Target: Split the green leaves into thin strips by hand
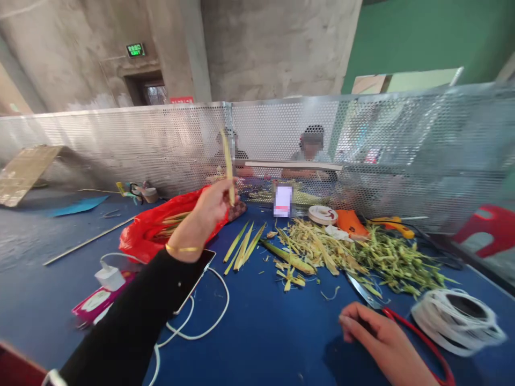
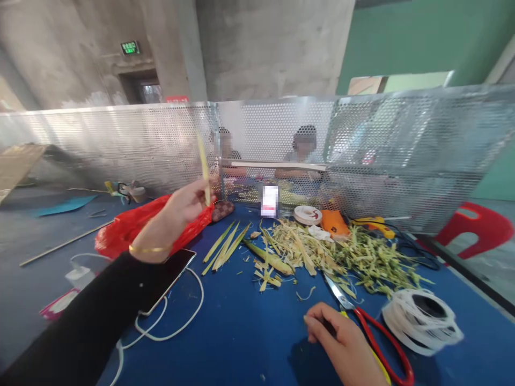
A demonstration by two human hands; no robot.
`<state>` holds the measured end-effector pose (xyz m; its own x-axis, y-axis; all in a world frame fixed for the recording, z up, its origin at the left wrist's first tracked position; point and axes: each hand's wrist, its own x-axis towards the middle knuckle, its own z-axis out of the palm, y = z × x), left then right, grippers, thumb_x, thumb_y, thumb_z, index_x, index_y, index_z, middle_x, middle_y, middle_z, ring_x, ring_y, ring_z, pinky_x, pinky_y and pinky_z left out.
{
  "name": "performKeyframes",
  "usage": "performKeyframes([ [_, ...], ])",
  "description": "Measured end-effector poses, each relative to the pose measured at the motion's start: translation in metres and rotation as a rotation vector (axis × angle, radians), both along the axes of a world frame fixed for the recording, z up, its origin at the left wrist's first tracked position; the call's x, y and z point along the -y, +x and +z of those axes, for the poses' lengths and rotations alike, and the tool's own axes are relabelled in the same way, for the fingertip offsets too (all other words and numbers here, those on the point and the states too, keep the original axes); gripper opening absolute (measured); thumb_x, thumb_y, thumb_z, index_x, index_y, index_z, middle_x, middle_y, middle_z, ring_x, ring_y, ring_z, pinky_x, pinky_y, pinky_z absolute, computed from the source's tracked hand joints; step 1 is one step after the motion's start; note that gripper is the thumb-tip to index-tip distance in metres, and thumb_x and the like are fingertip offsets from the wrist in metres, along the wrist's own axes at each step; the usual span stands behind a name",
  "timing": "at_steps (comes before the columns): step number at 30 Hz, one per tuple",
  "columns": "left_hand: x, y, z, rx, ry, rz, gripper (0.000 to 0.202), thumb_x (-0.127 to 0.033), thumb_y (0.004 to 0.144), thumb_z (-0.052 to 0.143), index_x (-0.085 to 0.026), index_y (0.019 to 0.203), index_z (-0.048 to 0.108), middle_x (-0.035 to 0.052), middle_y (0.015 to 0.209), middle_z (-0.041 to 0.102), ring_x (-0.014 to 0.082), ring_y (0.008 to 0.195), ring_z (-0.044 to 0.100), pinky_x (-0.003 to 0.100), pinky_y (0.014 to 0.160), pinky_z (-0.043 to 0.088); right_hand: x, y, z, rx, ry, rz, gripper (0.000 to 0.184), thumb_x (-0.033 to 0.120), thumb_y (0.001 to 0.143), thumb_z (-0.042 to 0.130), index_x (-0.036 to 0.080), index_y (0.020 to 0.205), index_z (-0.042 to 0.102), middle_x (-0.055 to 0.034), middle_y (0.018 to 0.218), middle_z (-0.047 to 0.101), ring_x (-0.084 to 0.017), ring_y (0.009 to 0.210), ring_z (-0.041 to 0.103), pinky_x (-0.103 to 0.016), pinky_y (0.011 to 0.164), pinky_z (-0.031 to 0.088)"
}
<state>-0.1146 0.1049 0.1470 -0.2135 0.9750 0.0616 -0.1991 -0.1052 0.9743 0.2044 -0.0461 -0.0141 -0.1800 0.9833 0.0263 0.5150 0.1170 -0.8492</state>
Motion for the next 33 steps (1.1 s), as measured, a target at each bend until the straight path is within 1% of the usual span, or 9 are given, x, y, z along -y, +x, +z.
performKeyframes([
  [2, 0.03, 0.047, -0.015, 0.021, -0.023, -0.186, 0.018, -0.022, 0.078, 0.062, -0.013, 0.092, 0.068, 0.0002, 0.064, 0.056, 0.0079, 0.054, 0.051, 0.022, 0.055, 0.045, -0.001, -0.001, 0.006, -0.068, 0.057, -0.093, 0.031, 0.046, 0.082, 0.052, 0.02, 0.068, 0.058, 0.0004, 0.061, 0.058, -0.016, 0.062, 0.056, -0.023, 0.062, 0.044],
  [5, 0.076, 0.104, -0.048, 0.049, -0.132, -0.408, 0.015, -0.023, 0.066, 0.072, -0.012, 0.074, 0.066, -0.0022, 0.055, 0.052, 0.0055, 0.046, 0.045, 0.019, 0.044, 0.036, -0.003, -0.005, 0.026, -0.246, 0.135, -0.188, 0.027, 0.046, 0.079, 0.056, 0.019, 0.082, 0.062, -0.0003, 0.066, 0.06, -0.017, 0.066, 0.057, -0.026, 0.066, 0.046],
  [9, 0.112, 0.139, -0.085, 0.017, -0.23, -0.466, 0.022, -0.027, 0.058, 0.076, -0.015, 0.066, 0.06, -0.003, 0.054, 0.056, 0.0074, 0.05, 0.05, 0.019, 0.049, 0.039, -0.011, -0.021, 0.051, -0.483, 0.14, -0.212, 0.028, 0.043, 0.076, 0.063, 0.018, 0.089, 0.063, -0.0035, 0.079, 0.064, -0.018, 0.074, 0.059, -0.029, 0.071, 0.046],
  [11, 0.12, 0.144, -0.097, -0.013, -0.246, -0.441, 0.025, -0.031, 0.057, 0.076, -0.015, 0.066, 0.059, -0.0032, 0.054, 0.056, 0.0083, 0.051, 0.051, 0.019, 0.048, 0.038, -0.016, -0.029, 0.053, -0.544, 0.135, -0.19, 0.025, 0.04, 0.072, 0.067, 0.017, 0.081, 0.064, -0.0015, 0.07, 0.063, -0.017, 0.068, 0.057, -0.027, 0.066, 0.044],
  [14, 0.127, 0.144, -0.11, -0.023, -0.278, -0.4, 0.027, -0.035, 0.058, 0.074, -0.015, 0.068, 0.06, -0.0013, 0.058, 0.06, 0.0097, 0.054, 0.053, 0.02, 0.05, 0.04, -0.021, -0.036, 0.04, -0.615, 0.132, -0.221, 0.022, 0.039, 0.071, 0.068, 0.017, 0.068, 0.063, 0.0015, 0.058, 0.058, -0.014, 0.059, 0.052, -0.026, 0.06, 0.041],
  [18, 0.129, 0.143, -0.122, -0.048, -0.272, -0.362, 0.026, -0.036, 0.058, 0.074, -0.014, 0.066, 0.06, -0.001, 0.056, 0.058, 0.0092, 0.052, 0.05, 0.021, 0.05, 0.04, -0.021, -0.036, 0.017, -0.714, 0.003, -0.222, 0.024, 0.041, 0.071, 0.068, 0.017, 0.074, 0.065, 0.0006, 0.065, 0.06, -0.014, 0.062, 0.054, -0.026, 0.06, 0.04],
  [21, 0.129, 0.144, -0.128, -0.12, -0.23, -0.342, 0.026, -0.035, 0.058, 0.074, -0.014, 0.062, 0.061, -0.0033, 0.052, 0.054, 0.0059, 0.046, 0.042, 0.018, 0.046, 0.033, -0.02, -0.034, 0.009, -0.721, -0.039, -0.196, 0.022, 0.039, 0.071, 0.068, 0.017, 0.071, 0.064, 0.0012, 0.063, 0.058, -0.013, 0.061, 0.052, -0.026, 0.06, 0.039],
  [25, 0.127, 0.144, -0.134, -0.149, -0.255, -0.413, 0.028, -0.04, 0.062, 0.071, -0.014, 0.062, 0.06, -0.0041, 0.051, 0.052, 0.0056, 0.045, 0.041, 0.018, 0.044, 0.031, -0.019, -0.033, 0.01, -0.71, -0.039, -0.177, 0.02, 0.034, 0.072, 0.068, 0.017, 0.064, 0.061, 0.0029, 0.058, 0.055, -0.012, 0.058, 0.05, -0.026, 0.06, 0.038],
  [33, 0.122, 0.142, -0.147, 0.037, -0.449, -0.541, 0.029, -0.04, 0.064, 0.071, -0.013, 0.07, 0.061, 0.0, 0.064, 0.058, 0.0066, 0.051, 0.049, 0.018, 0.048, 0.04, -0.021, -0.03, 0.004, -0.781, -0.122, -0.156, 0.019, 0.034, 0.075, 0.064, 0.016, 0.067, 0.062, 0.0012, 0.063, 0.058, -0.011, 0.059, 0.05, -0.026, 0.06, 0.037],
])
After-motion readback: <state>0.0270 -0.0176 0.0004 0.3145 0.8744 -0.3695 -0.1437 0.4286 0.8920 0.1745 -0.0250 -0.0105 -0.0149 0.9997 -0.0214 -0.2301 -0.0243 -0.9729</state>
